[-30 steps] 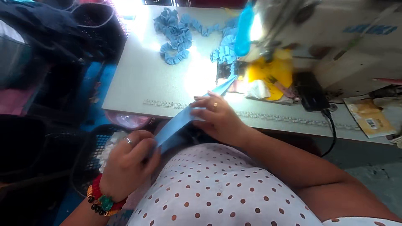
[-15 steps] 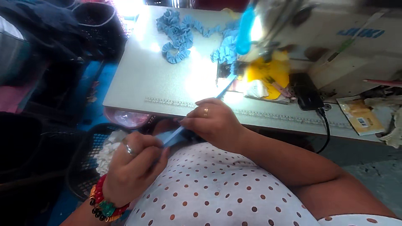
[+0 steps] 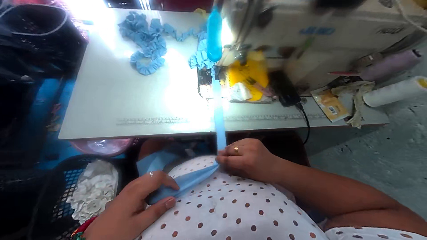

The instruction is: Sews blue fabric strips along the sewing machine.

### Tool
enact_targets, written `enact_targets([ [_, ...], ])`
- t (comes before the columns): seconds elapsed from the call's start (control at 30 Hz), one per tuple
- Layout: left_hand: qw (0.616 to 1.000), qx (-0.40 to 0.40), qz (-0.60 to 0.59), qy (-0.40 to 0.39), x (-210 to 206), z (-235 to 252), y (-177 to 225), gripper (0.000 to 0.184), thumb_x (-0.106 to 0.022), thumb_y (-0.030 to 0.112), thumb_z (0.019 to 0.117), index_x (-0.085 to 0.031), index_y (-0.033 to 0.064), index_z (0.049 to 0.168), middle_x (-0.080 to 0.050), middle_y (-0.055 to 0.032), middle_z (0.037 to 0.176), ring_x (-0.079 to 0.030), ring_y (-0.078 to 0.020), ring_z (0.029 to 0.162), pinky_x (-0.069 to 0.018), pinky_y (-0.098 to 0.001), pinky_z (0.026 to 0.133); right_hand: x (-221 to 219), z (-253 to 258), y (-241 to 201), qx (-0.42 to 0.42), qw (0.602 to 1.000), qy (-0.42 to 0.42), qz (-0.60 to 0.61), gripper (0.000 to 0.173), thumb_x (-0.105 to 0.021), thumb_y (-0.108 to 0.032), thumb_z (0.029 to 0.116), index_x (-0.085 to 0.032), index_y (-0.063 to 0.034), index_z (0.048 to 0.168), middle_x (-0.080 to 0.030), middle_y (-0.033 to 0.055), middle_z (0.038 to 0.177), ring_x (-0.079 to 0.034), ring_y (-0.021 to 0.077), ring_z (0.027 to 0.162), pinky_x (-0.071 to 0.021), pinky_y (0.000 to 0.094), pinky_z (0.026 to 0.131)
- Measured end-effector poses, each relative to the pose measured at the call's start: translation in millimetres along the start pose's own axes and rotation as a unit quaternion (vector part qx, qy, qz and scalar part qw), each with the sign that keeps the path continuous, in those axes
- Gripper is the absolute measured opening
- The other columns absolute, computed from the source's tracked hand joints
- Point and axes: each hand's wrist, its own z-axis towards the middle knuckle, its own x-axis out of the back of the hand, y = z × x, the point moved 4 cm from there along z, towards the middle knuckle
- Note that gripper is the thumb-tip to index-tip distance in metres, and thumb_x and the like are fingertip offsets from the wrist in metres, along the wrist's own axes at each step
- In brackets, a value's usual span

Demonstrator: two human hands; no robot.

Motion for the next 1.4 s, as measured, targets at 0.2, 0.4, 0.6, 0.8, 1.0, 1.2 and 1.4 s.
enact_targets([
  [0.2, 0.997, 0.06, -0.006, -0.04, -3.5, 11.7, -25.3, 0.026, -0.06, 0.041, 0.1005, -0.071, 0.021, 0.112, -0.07, 0.0088, 0.101, -0.062, 0.006, 0.091, -0.0513, -0.0136, 0.081, -13.6, 3.7, 47.0, 0.009, 0.997, 0.06, -0.046, 0.02, -0.058, -0.004, 0.0995, -0.078, -0.0058, 0.098, -0.078, 0.0106, 0.094, -0.077, 0.0213, 0.096, -0.061, 0.0376, 0.092],
  [0.4, 0.995, 0.092, -0.036, -0.014, -3.4, 8.0, -33.0, 0.02, -0.066, 0.034, 0.0968, -0.072, 0.0205, 0.11, -0.07, 0.0097, 0.101, -0.063, 0.0064, 0.087, -0.0531, -0.0121, 0.076, -13.0, 15.6, 90.3, -0.01, 0.994, 0.083, -0.066, 0.018, -0.061, -0.002, 0.0944, -0.079, -0.0048, 0.096, -0.078, 0.0129, 0.1, -0.076, 0.0264, 0.103, -0.0606, 0.0425, 0.094],
  [0.6, 0.995, 0.05, -0.058, 0.056, 3.1, 7.9, -31.4, 0.017, -0.06, 0.033, 0.1018, -0.071, 0.0214, 0.108, -0.07, 0.0109, 0.103, -0.064, 0.0038, 0.093, -0.0535, -0.0149, 0.083, -10.5, 39.0, 134.7, -0.094, 0.989, 0.093, -0.06, 0.023, -0.056, -0.004, 0.098, -0.079, -0.0051, 0.102, -0.078, 0.0148, 0.109, -0.075, 0.0302, 0.108, -0.0581, 0.0479, 0.097],
  [0.8, 0.99, 0.073, -0.036, 0.117, 1.7, 15.5, -23.0, 0.021, -0.052, 0.035, 0.1057, -0.064, 0.018, 0.109, -0.064, 0.0101, 0.095, -0.059, 0.0062, 0.083, -0.05, -0.0112, 0.073, -11.0, 60.8, 163.4, -0.195, 0.972, 0.08, -0.102, 0.026, -0.054, -0.008, 0.1004, -0.078, -0.0057, 0.109, -0.076, 0.0134, 0.118, -0.07, 0.0298, 0.118, -0.0542, 0.0487, 0.102],
  [1.0, 0.886, 0.092, 0.425, 0.158, 4.8, 16.2, -3.8, 0.038, -0.069, 0.039, 0.0854, -0.067, 0.0045, 0.099, -0.066, -0.017, 0.088, -0.066, -0.0347, 0.064, -0.0514, -0.0484, 0.047, -16.7, 67.7, 154.9, -0.198, 0.969, 0.063, -0.131, 0.029, -0.053, -0.009, 0.1029, -0.072, -0.0045, 0.124, -0.07, 0.0157, 0.131, -0.06, 0.0323, 0.133, -0.0372, 0.05, 0.121],
  [1.2, 0.85, 0.049, 0.489, 0.192, 24.2, 1.7, 0.5, 0.027, -0.056, 0.022, 0.0868, -0.071, 0.0031, 0.098, -0.068, -0.0211, 0.094, -0.066, -0.037, 0.064, -0.0489, -0.0491, 0.046, -22.3, 78.3, 76.1, -0.099, 0.989, 0.107, -0.029, 0.024, -0.063, -0.011, 0.0957, -0.075, -0.0045, 0.115, -0.069, 0.0163, 0.127, -0.06, 0.0354, 0.129, -0.0407, 0.0565, 0.116],
  [1.4, 0.895, -0.045, 0.374, 0.239, 25.7, -8.3, 23.2, 0.026, -0.054, 0.023, 0.1029, -0.069, 0.0041, 0.092, -0.068, -0.0152, 0.097, -0.064, -0.0197, 0.086, -0.0517, -0.0268, 0.073, -27.3, 107.6, 10.3, 0.023, 0.991, 0.105, 0.077, 0.018, -0.068, -0.02, 0.096, -0.076, -0.0074, 0.105, -0.071, 0.0133, 0.126, -0.059, 0.0328, 0.132, -0.039, 0.0574, 0.117],
])
